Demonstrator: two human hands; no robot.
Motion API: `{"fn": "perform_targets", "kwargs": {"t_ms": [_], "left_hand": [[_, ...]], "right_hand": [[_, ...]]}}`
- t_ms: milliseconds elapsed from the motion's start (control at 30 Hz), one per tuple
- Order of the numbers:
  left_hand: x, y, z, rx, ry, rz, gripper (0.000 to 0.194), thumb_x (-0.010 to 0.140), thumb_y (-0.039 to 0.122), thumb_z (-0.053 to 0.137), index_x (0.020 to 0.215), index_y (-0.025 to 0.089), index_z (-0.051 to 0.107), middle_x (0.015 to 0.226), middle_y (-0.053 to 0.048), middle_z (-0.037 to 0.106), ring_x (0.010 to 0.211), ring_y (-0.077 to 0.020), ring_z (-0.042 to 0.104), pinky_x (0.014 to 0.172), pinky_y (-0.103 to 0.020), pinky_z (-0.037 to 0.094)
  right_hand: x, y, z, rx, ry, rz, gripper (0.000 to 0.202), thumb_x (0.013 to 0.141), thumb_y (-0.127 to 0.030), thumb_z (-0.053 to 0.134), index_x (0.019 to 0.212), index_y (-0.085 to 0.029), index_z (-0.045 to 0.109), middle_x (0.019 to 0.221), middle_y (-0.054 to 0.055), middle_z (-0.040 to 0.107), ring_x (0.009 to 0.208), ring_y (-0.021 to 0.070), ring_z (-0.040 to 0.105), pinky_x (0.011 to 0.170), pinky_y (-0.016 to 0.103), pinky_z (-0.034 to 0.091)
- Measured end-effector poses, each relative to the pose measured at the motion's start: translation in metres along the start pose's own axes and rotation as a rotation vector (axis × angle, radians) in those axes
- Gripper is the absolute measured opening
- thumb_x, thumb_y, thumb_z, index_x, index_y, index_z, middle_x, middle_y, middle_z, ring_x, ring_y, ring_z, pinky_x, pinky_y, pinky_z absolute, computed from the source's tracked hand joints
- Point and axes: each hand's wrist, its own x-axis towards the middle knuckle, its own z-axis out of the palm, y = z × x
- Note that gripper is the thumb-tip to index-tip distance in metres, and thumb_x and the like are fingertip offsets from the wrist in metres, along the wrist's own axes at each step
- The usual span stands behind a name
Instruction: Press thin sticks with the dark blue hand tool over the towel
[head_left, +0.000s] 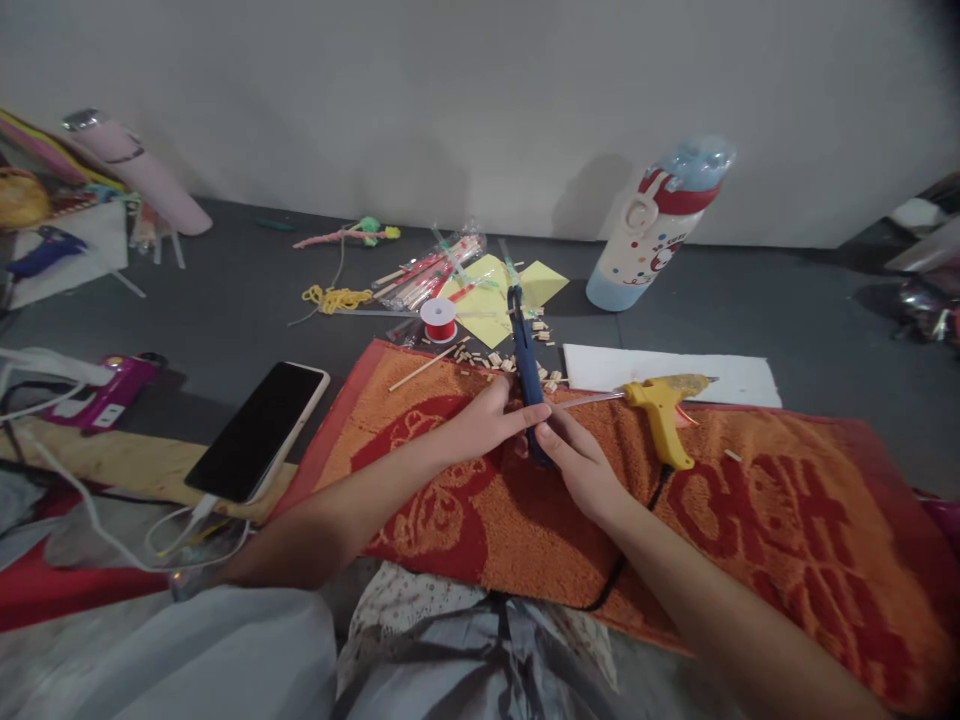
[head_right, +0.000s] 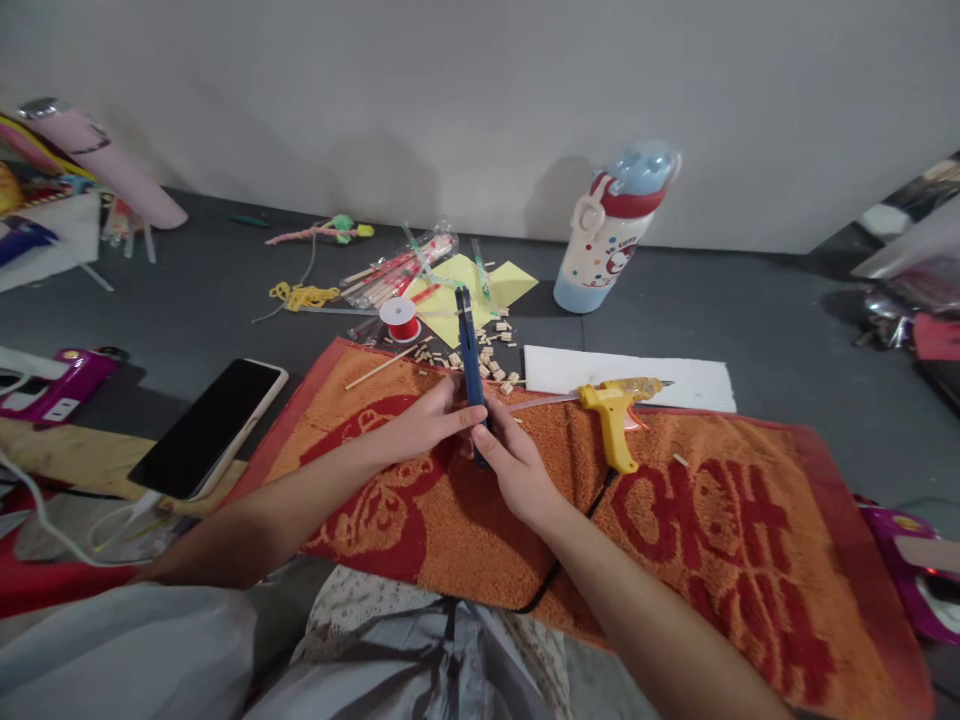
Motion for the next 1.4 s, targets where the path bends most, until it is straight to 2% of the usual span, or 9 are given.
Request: {"fn": "perform_targets", "kwargs": {"t_ms": [133,300,567,867,1167,1300,1400], "left_hand": [[0.000,-0.002,0.000,0.085,0.057,0.015,0.046,0.077,0.048,0.069,0.101,0.017,0.044,0.082,0.000,0.056,0.056,-0.0105,0.056,0.049,-0.027,0.048],[0.000,-0.003,0.001,0.152,0.140,0.109,0.042,0.076,0.046,0.071,0.097,0.017,0.050,0.084,-0.004,0.059,0.071,-0.0155,0.061,0.060,-0.029,0.052],[0.002,-0.005,0.002,0.125,0.150,0.067,0.041,0.078,0.046,0.070,0.095,0.017,0.046,0.079,0.000,0.057,0.063,-0.0112,0.057,0.054,-0.025,0.050],[0.000,-0.005,0.006,0.039,0.077,-0.042,0.042,0.081,0.047,0.065,0.093,0.020,0.035,0.063,0.007,0.051,0.042,-0.0099,0.053,0.042,-0.025,0.046],[0.003,-0.006,0.007,0.025,0.104,-0.065,0.042,0.081,0.049,0.064,0.093,0.021,0.035,0.057,0.007,0.052,0.041,-0.0128,0.054,0.041,-0.027,0.044],[0.002,-0.003,0.005,0.031,0.075,-0.027,0.050,0.077,0.057,0.065,0.097,0.019,0.038,0.059,0.007,0.053,0.042,-0.0117,0.054,0.042,-0.025,0.045],[-0.001,0.001,0.001,0.188,0.071,0.047,0.047,0.083,0.061,0.054,0.097,0.018,0.043,0.061,0.004,0.056,0.048,-0.0131,0.058,0.047,-0.026,0.046]], "right_hand": [[0.000,0.003,-0.002,-0.062,0.004,-0.011,0.052,0.082,-0.060,0.061,0.116,-0.021,0.061,0.089,0.005,0.066,0.077,0.0200,0.056,0.070,0.033,0.047],[0.001,0.006,-0.001,-0.063,0.007,0.006,0.058,0.080,-0.061,0.061,0.121,-0.020,0.059,0.099,0.007,0.067,0.081,0.0205,0.056,0.073,0.034,0.047],[0.004,0.003,0.001,-0.045,0.019,0.005,0.055,0.077,-0.063,0.064,0.111,-0.019,0.062,0.073,0.001,0.058,0.068,0.0175,0.049,0.065,0.031,0.043],[0.005,0.000,0.002,0.042,-0.014,0.044,0.046,0.075,-0.059,0.067,0.099,-0.020,0.062,0.068,-0.001,0.057,0.060,0.0151,0.050,0.058,0.029,0.044],[0.006,-0.001,0.004,0.057,0.018,0.051,0.039,0.076,-0.056,0.067,0.087,-0.019,0.062,0.062,-0.001,0.058,0.057,0.0145,0.052,0.055,0.028,0.042],[0.006,-0.004,0.003,0.139,0.007,0.087,0.039,0.074,-0.056,0.069,0.084,-0.019,0.063,0.061,-0.001,0.061,0.056,0.0154,0.056,0.054,0.028,0.042],[0.005,-0.006,-0.001,0.198,0.002,0.103,0.039,0.072,-0.056,0.070,0.083,-0.019,0.063,0.065,0.002,0.066,0.061,0.0182,0.061,0.056,0.029,0.045]]}}
